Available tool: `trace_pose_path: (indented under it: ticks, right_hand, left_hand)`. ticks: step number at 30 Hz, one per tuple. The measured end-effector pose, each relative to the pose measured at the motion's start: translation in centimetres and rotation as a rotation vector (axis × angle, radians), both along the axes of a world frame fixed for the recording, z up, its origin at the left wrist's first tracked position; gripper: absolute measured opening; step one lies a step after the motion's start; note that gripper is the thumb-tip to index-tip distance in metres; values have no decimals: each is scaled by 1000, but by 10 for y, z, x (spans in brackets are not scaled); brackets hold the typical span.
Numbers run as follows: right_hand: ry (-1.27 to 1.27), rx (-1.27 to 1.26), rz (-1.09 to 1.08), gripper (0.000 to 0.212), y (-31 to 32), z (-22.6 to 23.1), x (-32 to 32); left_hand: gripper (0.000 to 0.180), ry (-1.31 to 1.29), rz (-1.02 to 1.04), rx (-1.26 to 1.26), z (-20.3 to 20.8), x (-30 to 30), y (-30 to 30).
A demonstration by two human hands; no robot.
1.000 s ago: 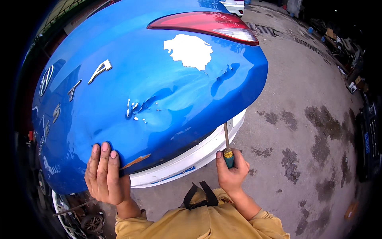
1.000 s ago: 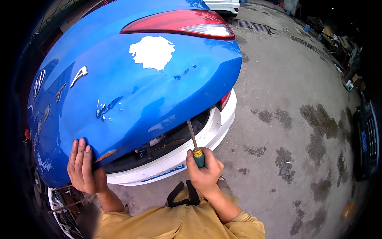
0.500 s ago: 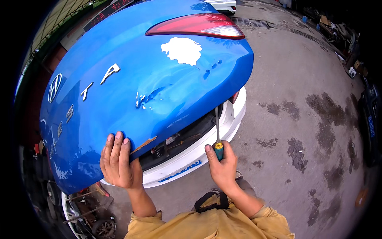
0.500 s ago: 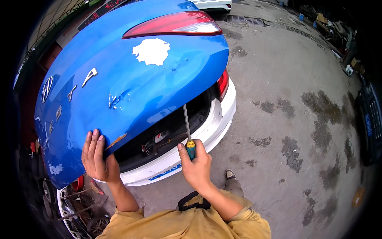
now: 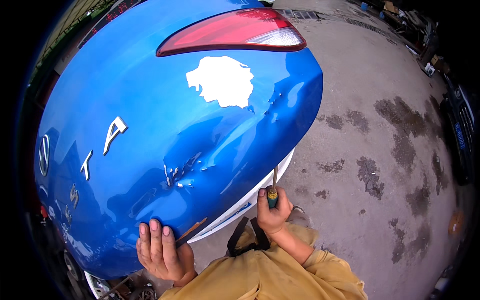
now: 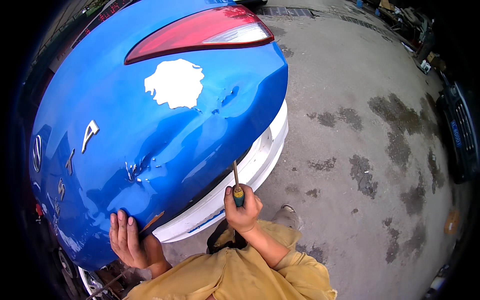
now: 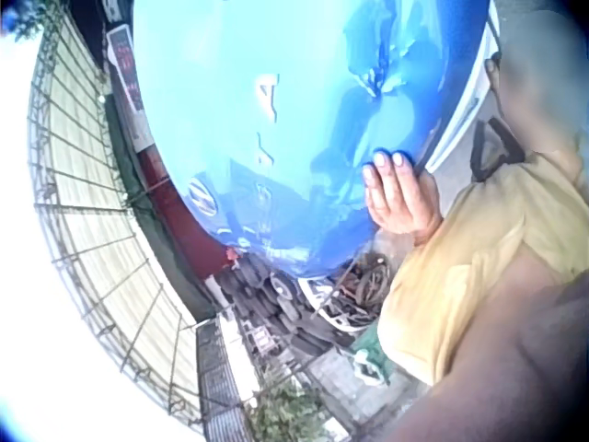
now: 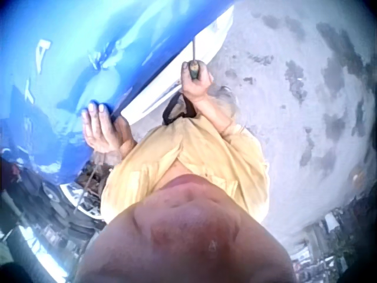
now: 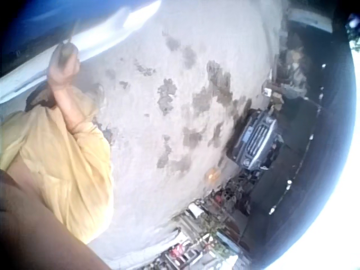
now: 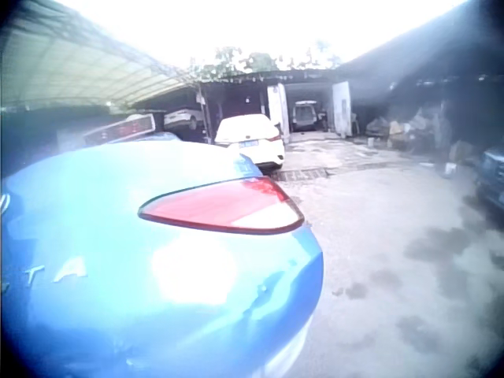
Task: The person uses a hammer and a metal rod to repair dents on the blue trunk lid of a Hyundai Celesta. They repeatedly open the trunk, position the rod against the dent from the inside, and strike the rod with the hammer to push the metal back into shape. The process involves multiple strikes and adjustments to different areas of the dent.
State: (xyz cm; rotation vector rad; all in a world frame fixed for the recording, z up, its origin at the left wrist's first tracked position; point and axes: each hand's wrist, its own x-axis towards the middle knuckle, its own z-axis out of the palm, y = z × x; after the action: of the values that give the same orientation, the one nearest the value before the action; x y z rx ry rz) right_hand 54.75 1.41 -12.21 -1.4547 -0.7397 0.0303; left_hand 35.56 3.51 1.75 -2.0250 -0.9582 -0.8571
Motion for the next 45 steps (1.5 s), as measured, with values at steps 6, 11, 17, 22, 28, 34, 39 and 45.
trace_pose_path:
  ticks: [6,11,17,22,28,34,39,45]
  right_hand:
    - [195,-219,205,29,-45,56,7]
    - [247,-269,207,30,-47,80,12]
    - [174,-109,104,18,-22,58,2]
    - [77,45,17,19,3,16,-4]
    - [176,-59,143,21,-16,44,7]
    - [525,-138,276,36,-29,72,-12]
    - [450,-60,173,31,-17,69,-22]
    - [309,1,66,23,-7,35,-31]
  left_hand:
    - [25,-167,-107,62,7,11,9]
    - [25,-190,-96,50,10,16,10]
    - [28,-92,-71,18,-2,6,7]
    - [25,-16,-7,-7,-3,3,-8]
    - [25,-125,-116,2,2,16,11]
    - [27,-176,-93,-17,10,22,10]
    - [30,-156,-106,-39,4,12,8]
    - [30,-49,-39,-97,-3,6,-4]
